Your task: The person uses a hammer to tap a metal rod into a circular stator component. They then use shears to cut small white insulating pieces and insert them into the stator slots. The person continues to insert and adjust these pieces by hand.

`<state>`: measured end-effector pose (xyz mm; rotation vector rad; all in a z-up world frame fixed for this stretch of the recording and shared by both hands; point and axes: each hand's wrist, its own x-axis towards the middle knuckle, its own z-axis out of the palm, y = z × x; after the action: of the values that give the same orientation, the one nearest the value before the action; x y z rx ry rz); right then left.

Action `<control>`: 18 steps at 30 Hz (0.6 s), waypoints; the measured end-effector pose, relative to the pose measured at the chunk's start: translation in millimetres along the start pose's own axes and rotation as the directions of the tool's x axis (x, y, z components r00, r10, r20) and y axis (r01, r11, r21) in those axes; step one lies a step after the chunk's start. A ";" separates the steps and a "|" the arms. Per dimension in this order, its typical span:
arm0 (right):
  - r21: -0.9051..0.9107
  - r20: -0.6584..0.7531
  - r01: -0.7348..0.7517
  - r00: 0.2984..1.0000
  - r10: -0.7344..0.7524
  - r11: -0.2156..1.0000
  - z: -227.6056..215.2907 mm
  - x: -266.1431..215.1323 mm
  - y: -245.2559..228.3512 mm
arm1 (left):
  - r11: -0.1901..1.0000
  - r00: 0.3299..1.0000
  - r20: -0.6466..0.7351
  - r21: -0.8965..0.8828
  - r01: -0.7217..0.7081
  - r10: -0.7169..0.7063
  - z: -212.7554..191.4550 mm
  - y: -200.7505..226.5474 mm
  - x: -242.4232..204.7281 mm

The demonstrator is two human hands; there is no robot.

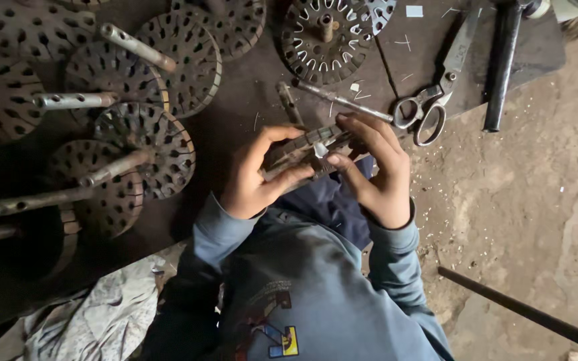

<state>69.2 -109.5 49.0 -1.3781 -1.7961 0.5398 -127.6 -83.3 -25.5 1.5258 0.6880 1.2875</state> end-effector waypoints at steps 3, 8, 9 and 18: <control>-0.018 -0.027 0.051 0.998 -0.052 0.999 5.9 5.4 4.0 | 0.995 0.993 -0.110 0.100 -0.028 0.039 5.5 -0.9 1.4; -0.005 -0.067 0.034 0.997 -0.034 0.999 15.1 10.6 10.1 | 0.990 0.969 -0.244 0.138 -0.010 0.044 11.2 -2.5 7.3; 0.001 -0.057 0.032 0.998 -0.032 0.999 15.1 12.4 11.1 | 0.987 0.964 -0.259 0.158 -0.022 0.063 11.2 -3.2 8.8; 0.008 -0.068 0.104 0.992 -0.103 0.995 10.9 6.9 18.8 | 0.993 0.974 -0.228 0.121 0.016 0.012 13.9 -1.1 7.7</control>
<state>71.2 -95.6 31.1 -1.2731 -1.7961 0.4424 -112.1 -80.5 -22.8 1.4864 0.9303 1.4559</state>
